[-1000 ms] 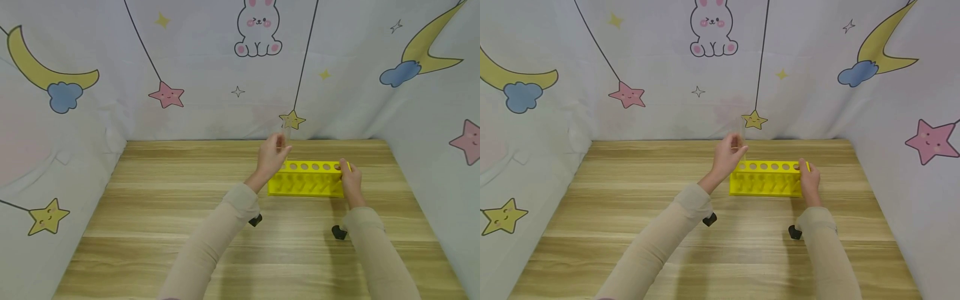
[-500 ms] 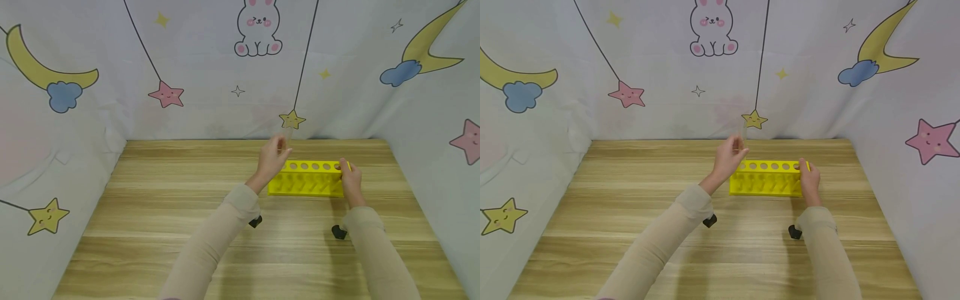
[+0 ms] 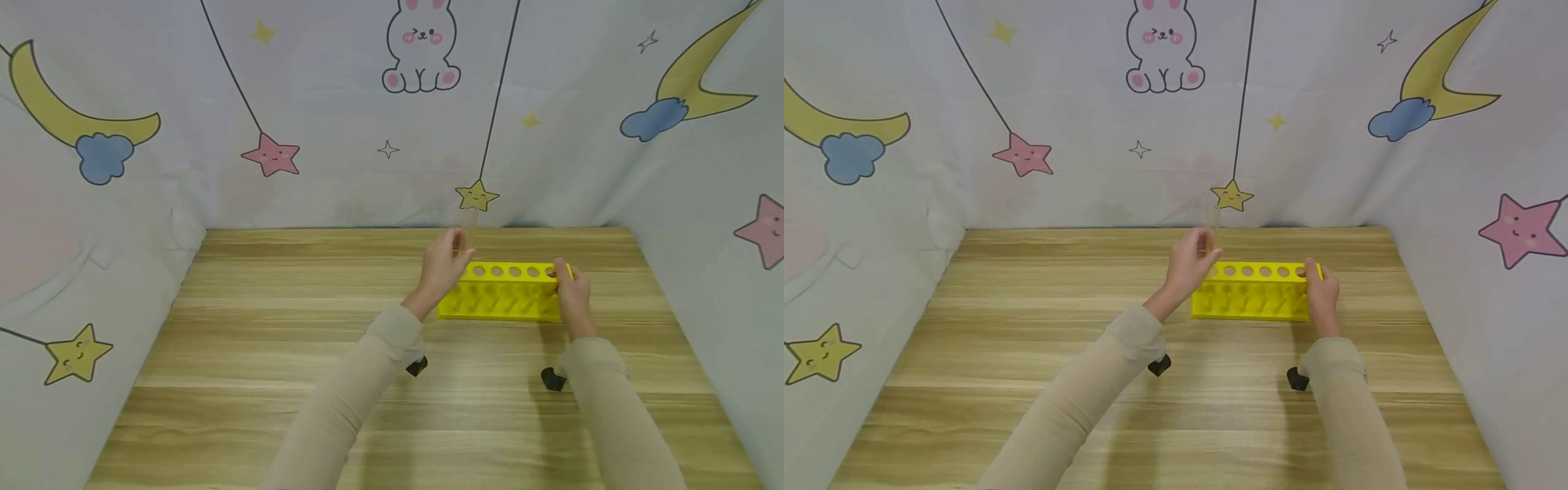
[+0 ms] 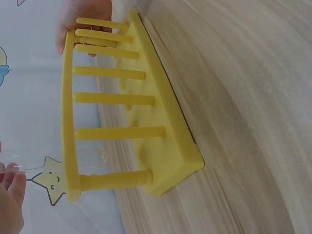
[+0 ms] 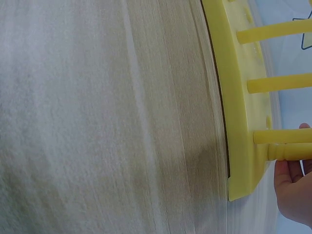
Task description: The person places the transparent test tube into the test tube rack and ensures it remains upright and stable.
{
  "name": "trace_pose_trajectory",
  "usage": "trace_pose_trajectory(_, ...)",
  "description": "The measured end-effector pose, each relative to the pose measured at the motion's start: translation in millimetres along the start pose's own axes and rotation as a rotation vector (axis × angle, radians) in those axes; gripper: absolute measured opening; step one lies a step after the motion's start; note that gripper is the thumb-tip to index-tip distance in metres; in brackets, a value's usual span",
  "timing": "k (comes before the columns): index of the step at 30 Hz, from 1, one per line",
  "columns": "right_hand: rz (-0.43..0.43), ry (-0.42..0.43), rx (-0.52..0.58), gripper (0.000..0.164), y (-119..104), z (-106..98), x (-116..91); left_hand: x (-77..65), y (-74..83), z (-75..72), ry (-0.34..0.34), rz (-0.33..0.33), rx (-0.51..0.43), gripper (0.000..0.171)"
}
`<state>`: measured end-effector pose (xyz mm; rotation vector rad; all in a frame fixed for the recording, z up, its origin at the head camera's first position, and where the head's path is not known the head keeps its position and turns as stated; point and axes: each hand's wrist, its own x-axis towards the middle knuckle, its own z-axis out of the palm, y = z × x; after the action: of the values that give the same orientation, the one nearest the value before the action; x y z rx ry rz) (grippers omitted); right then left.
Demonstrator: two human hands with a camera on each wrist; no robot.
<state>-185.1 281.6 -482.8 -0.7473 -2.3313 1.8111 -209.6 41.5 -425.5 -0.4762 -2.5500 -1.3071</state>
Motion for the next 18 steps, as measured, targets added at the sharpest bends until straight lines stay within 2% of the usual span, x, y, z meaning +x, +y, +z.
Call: trace_pose_trajectory(18,0.001,0.009,0.011,0.036,2.9,1.2,1.6,-4.5,-6.7,5.4,-0.021,-0.01,0.007,0.021)
